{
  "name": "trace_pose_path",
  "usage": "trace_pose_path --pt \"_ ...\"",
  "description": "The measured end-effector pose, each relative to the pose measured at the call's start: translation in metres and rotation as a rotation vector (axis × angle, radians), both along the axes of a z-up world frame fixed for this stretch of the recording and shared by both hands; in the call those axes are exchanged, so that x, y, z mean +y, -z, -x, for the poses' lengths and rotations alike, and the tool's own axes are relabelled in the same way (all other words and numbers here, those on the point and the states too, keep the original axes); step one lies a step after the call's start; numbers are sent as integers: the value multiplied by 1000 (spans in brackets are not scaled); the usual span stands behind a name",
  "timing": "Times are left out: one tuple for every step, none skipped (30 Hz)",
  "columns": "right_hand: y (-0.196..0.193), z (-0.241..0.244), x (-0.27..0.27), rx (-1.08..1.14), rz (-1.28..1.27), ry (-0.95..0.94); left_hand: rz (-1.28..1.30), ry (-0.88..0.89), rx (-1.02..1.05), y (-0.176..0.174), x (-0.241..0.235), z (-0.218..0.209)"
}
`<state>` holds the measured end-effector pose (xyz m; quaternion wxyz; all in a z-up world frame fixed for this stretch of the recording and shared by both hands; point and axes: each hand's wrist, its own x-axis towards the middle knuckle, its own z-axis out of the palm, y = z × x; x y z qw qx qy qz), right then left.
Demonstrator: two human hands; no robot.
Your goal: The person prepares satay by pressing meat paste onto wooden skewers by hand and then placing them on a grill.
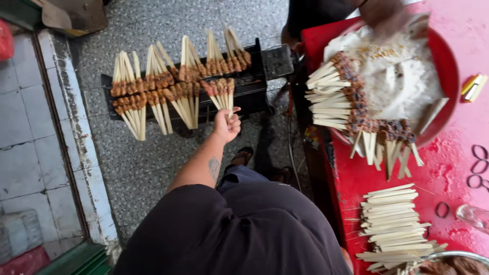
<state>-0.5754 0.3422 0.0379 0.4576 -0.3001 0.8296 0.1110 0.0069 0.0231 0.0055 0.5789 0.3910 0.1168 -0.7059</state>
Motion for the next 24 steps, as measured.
trace_pose_path --pt "13 -26 -42 2 -3 -8 41 5 133 1 -2 -7" --pt "13 -34 -51 4 -6 -8 37 5 135 3 -2 -12" --pt "13 -44 -58 27 25 26 78 16 225 5 -5 -18" --pt "13 -53 -65 50 56 59 118 26 315 7 -8 -23" --pt "10 -67 -67 54 54 70 115 36 320 8 -10 -26" --pt "8 -80 -69 13 88 223 72 -8 355 8 -12 -29" --pt "5 -92 -70 -27 122 376 26 -54 389 8 -12 -30" --pt "6 -104 -66 -21 119 385 20 -45 394 10 -7 -28" --pt "8 -116 -64 -68 163 477 -117 -60 314 11 -4 -26" --pt "9 -127 -62 -115 208 569 -252 -75 232 12 0 -23" --pt "9 -135 -59 -112 211 581 -252 -61 232 12 13 -28" --pt "8 -141 -57 -76 166 506 -300 177 215 11 25 -32" --pt "10 -148 -56 -44 127 437 -340 421 190 9 33 -37" --pt "15 -152 -49 -46 135 455 -334 439 184 4 50 -39" --pt "23 -158 -41 -123 183 589 -109 644 -111 -1 60 -42" --pt "30 -163 -35 -202 234 722 134 831 -404 -5 69 -43" --pt "32 -169 -32 -201 252 768 156 875 -407 -47 58 -51" --pt "34 -173 -29 -154 150 701 116 1059 -637 -87 47 -57" --pt "32 -175 -19 -104 39 636 75 1237 -870 -128 41 -61" --pt "35 -178 -13 -102 45 684 100 1280 -872 -160 33 -65" --pt "38 -182 -8 -184 105 733 261 1166 -909 -192 23 -69" --pt "41 -185 -2 -263 169 782 419 1047 -930 -224 13 -71" --pt "41 -186 -1 -260 178 834 447 1094 -923 -272 16 -71" --pt "41 -187 1 -240 203 823 854 865 -1016 -320 19 -70"
